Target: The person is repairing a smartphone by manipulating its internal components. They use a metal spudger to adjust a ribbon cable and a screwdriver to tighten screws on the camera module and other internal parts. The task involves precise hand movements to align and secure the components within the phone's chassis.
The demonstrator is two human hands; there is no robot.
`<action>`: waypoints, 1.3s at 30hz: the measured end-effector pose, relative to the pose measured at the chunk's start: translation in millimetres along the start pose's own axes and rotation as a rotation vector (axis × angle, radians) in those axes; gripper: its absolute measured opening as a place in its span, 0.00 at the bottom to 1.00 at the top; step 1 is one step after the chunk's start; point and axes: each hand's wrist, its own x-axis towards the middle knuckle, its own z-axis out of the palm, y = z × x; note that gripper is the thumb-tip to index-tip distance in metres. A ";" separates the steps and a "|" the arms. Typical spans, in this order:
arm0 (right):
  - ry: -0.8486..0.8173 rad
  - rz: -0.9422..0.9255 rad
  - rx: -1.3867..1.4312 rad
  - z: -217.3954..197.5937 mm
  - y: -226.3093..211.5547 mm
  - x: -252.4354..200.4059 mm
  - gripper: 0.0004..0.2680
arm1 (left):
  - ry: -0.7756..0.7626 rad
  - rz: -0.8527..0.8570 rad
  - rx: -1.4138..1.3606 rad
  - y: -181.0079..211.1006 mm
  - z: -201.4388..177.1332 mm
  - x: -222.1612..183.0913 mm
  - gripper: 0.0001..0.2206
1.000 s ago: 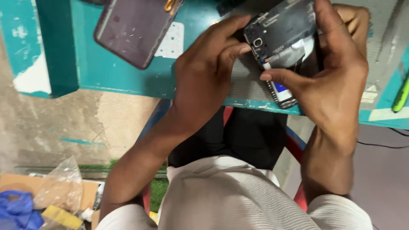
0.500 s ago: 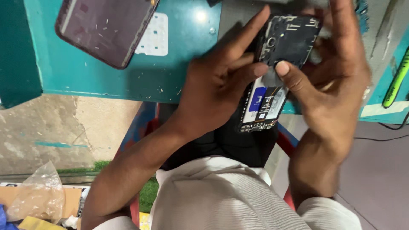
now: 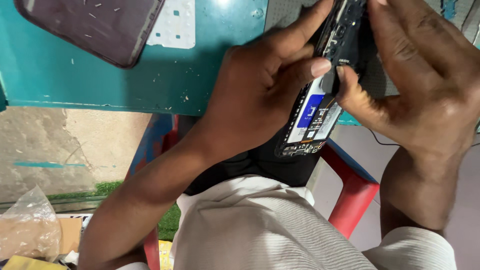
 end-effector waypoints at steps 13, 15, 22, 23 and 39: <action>-0.019 -0.034 -0.172 0.6 -9.8 4.3 0.15 | 0.029 -0.037 -0.045 3.7 1.5 2.0 0.20; -0.013 -0.030 -0.166 0.5 -11.2 6.3 0.14 | 0.025 -0.071 -0.051 4.3 1.8 3.1 0.21; 0.005 -0.016 -0.021 -3.3 -11.7 9.5 0.15 | 0.019 -0.026 0.018 2.9 1.0 2.4 0.21; 0.006 -0.002 0.000 -3.5 -11.8 8.5 0.15 | 0.023 -0.015 0.013 2.0 1.5 2.0 0.21; 0.104 0.214 0.244 -4.4 -30.4 -10.6 0.19 | 0.055 -0.065 0.049 6.9 7.6 2.3 0.19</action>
